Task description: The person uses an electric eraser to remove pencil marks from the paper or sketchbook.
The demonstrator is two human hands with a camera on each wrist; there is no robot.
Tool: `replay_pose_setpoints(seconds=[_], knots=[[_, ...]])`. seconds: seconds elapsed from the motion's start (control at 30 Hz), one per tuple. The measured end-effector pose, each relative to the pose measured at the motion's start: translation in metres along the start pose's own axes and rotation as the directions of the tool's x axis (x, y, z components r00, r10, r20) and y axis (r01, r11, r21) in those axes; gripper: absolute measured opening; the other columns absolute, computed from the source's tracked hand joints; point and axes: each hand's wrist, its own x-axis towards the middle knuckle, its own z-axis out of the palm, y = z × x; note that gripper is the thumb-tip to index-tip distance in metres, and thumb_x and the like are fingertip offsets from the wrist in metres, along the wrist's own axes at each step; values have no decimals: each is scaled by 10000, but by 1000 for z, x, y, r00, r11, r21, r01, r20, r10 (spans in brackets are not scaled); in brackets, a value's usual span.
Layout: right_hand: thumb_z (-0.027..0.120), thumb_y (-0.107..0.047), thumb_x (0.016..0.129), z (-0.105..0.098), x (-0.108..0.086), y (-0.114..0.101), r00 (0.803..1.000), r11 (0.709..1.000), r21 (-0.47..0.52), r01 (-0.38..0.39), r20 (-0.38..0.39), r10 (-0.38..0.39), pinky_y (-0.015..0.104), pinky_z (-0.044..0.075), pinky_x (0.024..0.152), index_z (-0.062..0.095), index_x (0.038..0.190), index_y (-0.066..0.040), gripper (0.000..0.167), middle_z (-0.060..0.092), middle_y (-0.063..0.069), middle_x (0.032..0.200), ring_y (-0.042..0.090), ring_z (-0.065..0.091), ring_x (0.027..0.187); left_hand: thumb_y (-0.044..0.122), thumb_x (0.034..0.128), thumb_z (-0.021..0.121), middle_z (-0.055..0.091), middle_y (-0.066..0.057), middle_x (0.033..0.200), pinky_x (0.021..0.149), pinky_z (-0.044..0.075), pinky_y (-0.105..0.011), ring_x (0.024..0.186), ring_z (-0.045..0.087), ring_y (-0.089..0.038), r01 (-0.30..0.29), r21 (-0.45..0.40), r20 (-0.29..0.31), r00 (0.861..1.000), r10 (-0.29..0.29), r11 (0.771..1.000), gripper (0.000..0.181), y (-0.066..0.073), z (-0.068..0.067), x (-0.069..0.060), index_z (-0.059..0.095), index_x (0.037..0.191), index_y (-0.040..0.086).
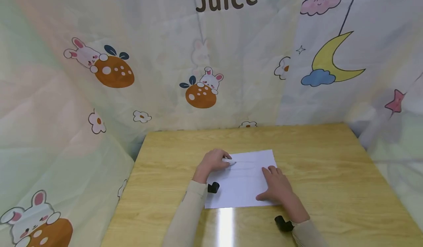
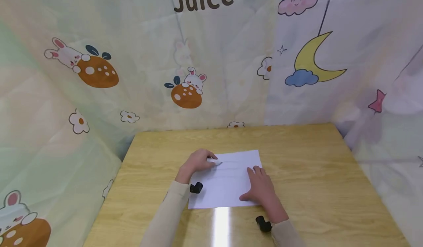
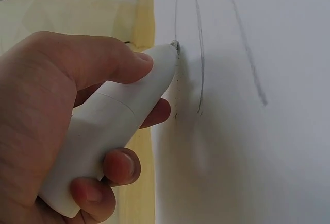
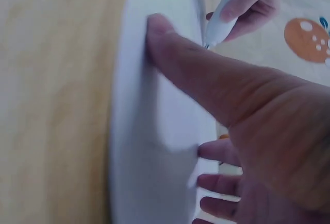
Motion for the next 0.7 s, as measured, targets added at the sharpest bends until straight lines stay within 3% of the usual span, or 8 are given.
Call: replay_pose_setpoints(seconds=[0.23,0.47,0.7], knots=[[929,-446,550,-11,11,-9,989,998,21,-55,140,52,671,305,961,411,1428,38,1129,269,371,1458,558,269,1307,307,846,711,690,82,1060,719,471,-274,856,586,-51,-21,12,-8,1000,22,1000,225,-3,-4,-2,769,1057,251],[933,-438,542,-10,12,-12,988,999,10,-45,146,43,663,309,966,442,1412,40,1107,306,368,1442,567,291,1291,309,842,705,688,92,1056,760,487,-297,946,614,-76,17,59,-9,1000,-16,998,224,-10,-6,-8,766,1054,269],[924,-464,546,-8,11,-11,989,999,-5,-50,141,50,659,319,962,444,1414,34,1110,312,363,1442,560,302,1287,298,836,700,691,101,1033,710,469,-272,856,589,-45,-14,34,-2,1000,14,999,223,-5,-5,-5,772,1041,250]])
